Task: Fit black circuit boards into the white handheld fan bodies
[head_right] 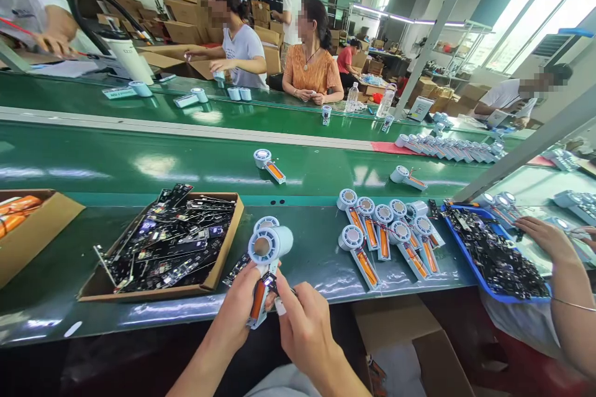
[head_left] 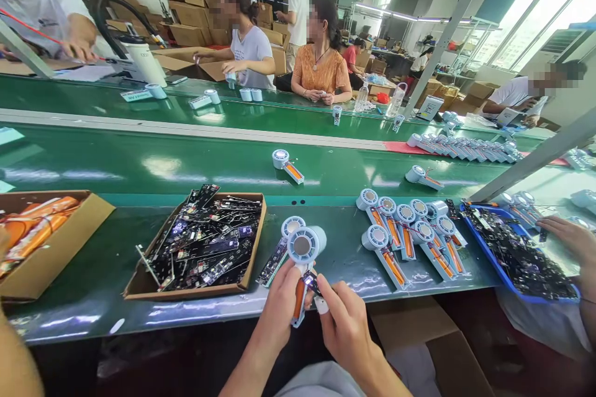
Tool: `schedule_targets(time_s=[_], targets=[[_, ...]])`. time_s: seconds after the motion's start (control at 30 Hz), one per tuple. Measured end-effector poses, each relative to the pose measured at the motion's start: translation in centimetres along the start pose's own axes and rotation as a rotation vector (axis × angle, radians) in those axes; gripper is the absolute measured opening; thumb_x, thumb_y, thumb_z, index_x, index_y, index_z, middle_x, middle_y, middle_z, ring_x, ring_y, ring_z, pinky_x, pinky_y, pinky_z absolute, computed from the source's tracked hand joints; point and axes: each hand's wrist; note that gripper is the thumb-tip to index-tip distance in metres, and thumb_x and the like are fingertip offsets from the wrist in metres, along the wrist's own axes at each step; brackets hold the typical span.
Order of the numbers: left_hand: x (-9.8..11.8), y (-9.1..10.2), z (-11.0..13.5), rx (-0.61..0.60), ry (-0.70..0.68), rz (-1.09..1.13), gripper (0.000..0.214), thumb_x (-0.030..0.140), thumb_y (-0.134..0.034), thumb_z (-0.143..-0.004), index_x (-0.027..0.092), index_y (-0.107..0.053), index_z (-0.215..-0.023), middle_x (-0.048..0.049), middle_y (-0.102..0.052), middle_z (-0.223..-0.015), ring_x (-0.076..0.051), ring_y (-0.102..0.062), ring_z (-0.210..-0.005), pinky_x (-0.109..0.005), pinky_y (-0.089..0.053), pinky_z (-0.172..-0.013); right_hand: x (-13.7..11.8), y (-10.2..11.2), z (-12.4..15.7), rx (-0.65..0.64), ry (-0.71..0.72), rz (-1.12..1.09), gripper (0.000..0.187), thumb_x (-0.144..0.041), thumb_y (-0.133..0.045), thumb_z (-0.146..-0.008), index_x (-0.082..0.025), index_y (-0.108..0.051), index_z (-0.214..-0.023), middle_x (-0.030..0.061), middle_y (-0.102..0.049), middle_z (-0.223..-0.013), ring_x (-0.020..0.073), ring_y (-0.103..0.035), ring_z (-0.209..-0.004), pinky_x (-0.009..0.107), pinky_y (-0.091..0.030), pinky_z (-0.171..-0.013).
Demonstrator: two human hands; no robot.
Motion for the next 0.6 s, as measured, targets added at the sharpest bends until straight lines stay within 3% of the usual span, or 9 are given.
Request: schedule_targets(time_s=[0.2,0.27,0.33,0.43,0.5,0.6], targets=[[-0.6,0.2,-0.5,-0.027,0.019,0.019,0.031,0.048,-0.066,-0.073,0.019,-0.06,-0.082,0.0076,-0.052,-0.054,-0.01,-0.05,-0.046,-0.021,-0.04,-0.044,-0.1,0.3,-0.4,-0.022,-0.104,0.057,0.062,-0.009,-0.037,-0.099,-0.025,-0.03,-0.158,0.004,-0.059,-0.081,0.017,-0.059,-0.064,0.026,-0.052,-0.055],[-1.3,0.4,-0.7,-0.061,0.028,0.072,0.039,0.056,-0.062,-0.077,0.019,-0.061,-0.09,0.002,-0.063,-0.067,-0.017,-0.065,-0.063,-0.026,-0.052,-0.056,-0.1,0.0,-0.7,-0.03,-0.169,0.049,0.058,-0.012,-0.035,-0.101,-0.025,-0.032,-0.158,0.0043,-0.06,-0.082,0.017,-0.06,-0.064,0.027,-0.052,-0.056],[-2.1,0.5,-0.7,-0.04,-0.045,0.061,0.048,0.061,-0.057,-0.081,0.019,-0.062,-0.104,-0.0057,-0.072,-0.096,-0.025,-0.07,-0.098,-0.036,-0.057,-0.082,-0.2,-0.4,-1.0,-0.055,-0.221,0.057,0.056,-0.016,-0.034,-0.103,-0.024,-0.031,-0.158,0.0047,-0.062,-0.083,0.0177,-0.061,-0.064,0.027,-0.053,-0.056],[-3.5,0.3,-0.7,0.075,-0.213,-0.126,0.052,0.057,-0.053,-0.088,0.022,-0.057,-0.125,-0.0103,-0.06,-0.138,-0.028,-0.046,-0.14,-0.042,-0.037,-0.117,-0.5,-0.9,-1.6,-0.128,-0.265,0.088,0.055,-0.019,-0.032,-0.104,-0.021,-0.028,-0.159,0.0065,-0.066,-0.085,0.0192,-0.064,-0.066,0.027,-0.052,-0.056],[-4.0,0.2,-0.7,0.128,-0.247,-0.247,0.052,0.052,-0.05,-0.091,0.022,-0.051,-0.134,-0.0116,-0.049,-0.152,-0.028,-0.032,-0.15,-0.045,-0.024,-0.124,-0.8,-1.0,-2.0,-0.237,-0.26,0.132,0.058,-0.016,-0.034,-0.101,-0.019,-0.028,-0.159,0.007,-0.068,-0.085,0.0198,-0.066,-0.066,0.027,-0.052,-0.056],[-4.2,0.1,-1.0,0.162,-0.245,-0.319,0.052,0.047,-0.046,-0.093,0.021,-0.049,-0.138,-0.0128,-0.046,-0.154,-0.029,-0.03,-0.151,-0.049,-0.023,-0.124,-1.2,-0.6,-2.5,-0.461,-0.243,0.269,0.065,-0.015,-0.047,-0.095,-0.02,-0.031,-0.158,0.0054,-0.069,-0.078,0.0221,-0.067,-0.065,0.028,-0.052,-0.056]])
Point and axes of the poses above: each hand's wrist, its own z-axis away from the middle knuckle, its own y-axis out of the back of the hand, x = y × z
